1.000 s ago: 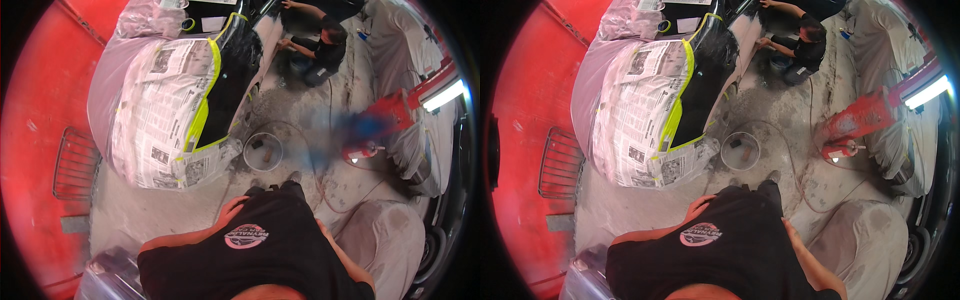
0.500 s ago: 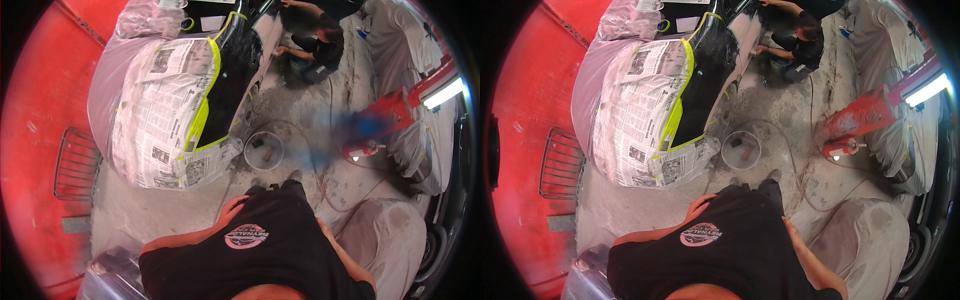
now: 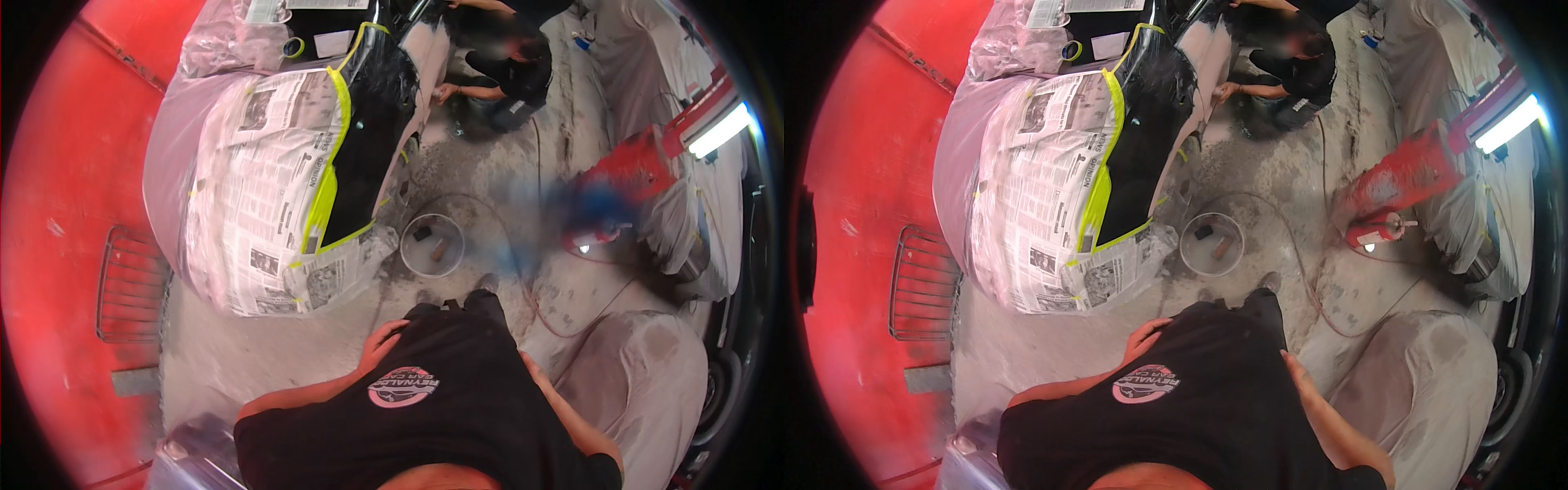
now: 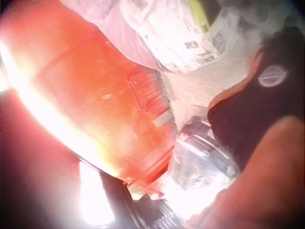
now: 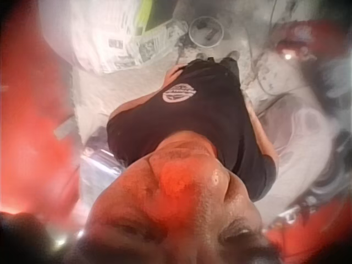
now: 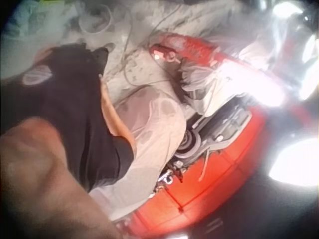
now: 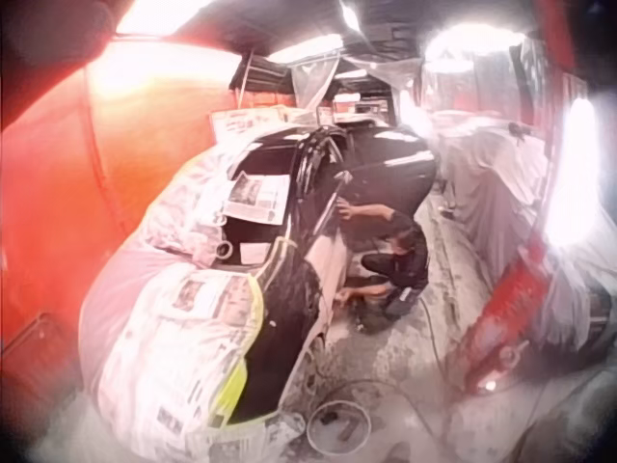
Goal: Wet sanding a car body panel with a sanding block and sandpaper in preparation for painting.
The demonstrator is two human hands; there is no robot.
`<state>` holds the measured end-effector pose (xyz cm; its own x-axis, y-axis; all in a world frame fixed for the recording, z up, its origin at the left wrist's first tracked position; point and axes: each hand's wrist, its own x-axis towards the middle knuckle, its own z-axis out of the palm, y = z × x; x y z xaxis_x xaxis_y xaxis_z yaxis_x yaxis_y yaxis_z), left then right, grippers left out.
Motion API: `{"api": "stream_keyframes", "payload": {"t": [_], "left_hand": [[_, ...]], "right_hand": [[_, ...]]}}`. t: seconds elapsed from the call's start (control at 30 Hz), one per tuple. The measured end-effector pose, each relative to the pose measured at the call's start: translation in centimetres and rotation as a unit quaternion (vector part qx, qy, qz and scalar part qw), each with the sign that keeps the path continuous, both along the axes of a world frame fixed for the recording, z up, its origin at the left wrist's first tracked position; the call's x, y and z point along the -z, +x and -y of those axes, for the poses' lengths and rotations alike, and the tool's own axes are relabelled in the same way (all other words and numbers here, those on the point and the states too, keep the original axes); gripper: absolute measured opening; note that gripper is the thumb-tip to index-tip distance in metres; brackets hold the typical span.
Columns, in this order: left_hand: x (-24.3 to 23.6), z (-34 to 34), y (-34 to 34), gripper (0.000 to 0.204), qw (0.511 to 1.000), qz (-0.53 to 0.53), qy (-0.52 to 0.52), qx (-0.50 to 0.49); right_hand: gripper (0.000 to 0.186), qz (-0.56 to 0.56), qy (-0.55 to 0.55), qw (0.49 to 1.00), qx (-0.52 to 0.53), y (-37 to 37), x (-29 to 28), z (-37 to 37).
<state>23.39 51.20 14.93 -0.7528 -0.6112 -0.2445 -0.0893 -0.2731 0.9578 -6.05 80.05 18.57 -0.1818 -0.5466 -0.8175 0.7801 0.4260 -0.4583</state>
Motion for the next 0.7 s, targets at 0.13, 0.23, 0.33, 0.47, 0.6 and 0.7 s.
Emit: {"api": "stream_keyframes", "payload": {"t": [0.13, 0.23, 0.33, 0.47, 0.6, 0.7], "left_hand": [[0.5, 0.1, 0.1, 0.035, 1.000, 0.010, -0.016, 0.014], [0.5, -0.1, 0.2, 0.035, 1.000, 0.005, 0.003, 0.004], [0.7, 0.0, 0.2, 0.036, 1.000, 0.002, -0.002, 0.007], [0.9, 0.0, 0.2, 0.037, 1.000, 0.006, -0.010, 0.015], [1.2, -0.1, 0.2, 0.038, 1.000, 0.004, -0.001, 0.012], [0.9, -0.1, 0.1, 0.038, 1.000, 0.018, -0.010, 0.020]], "right_hand": [[0.058, -0.039, -0.020, 0.999, 0.010, 0.4, -0.6, 0.0], [0.054, -0.013, 0.006, 1.000, 0.010, 0.3, -2.6, 1.3], [0.052, 0.019, -0.005, 1.000, 0.019, 0.5, -2.3, 1.0], [0.056, -0.025, 0.010, 1.000, 0.009, 0.6, -4.1, 1.8], [0.060, -0.038, 0.035, 0.999, -0.008, 0.6, -4.6, 2.0], [0.059, -0.031, 0.045, 0.999, 0.002, 0.7, -3.7, 1.3]]}}
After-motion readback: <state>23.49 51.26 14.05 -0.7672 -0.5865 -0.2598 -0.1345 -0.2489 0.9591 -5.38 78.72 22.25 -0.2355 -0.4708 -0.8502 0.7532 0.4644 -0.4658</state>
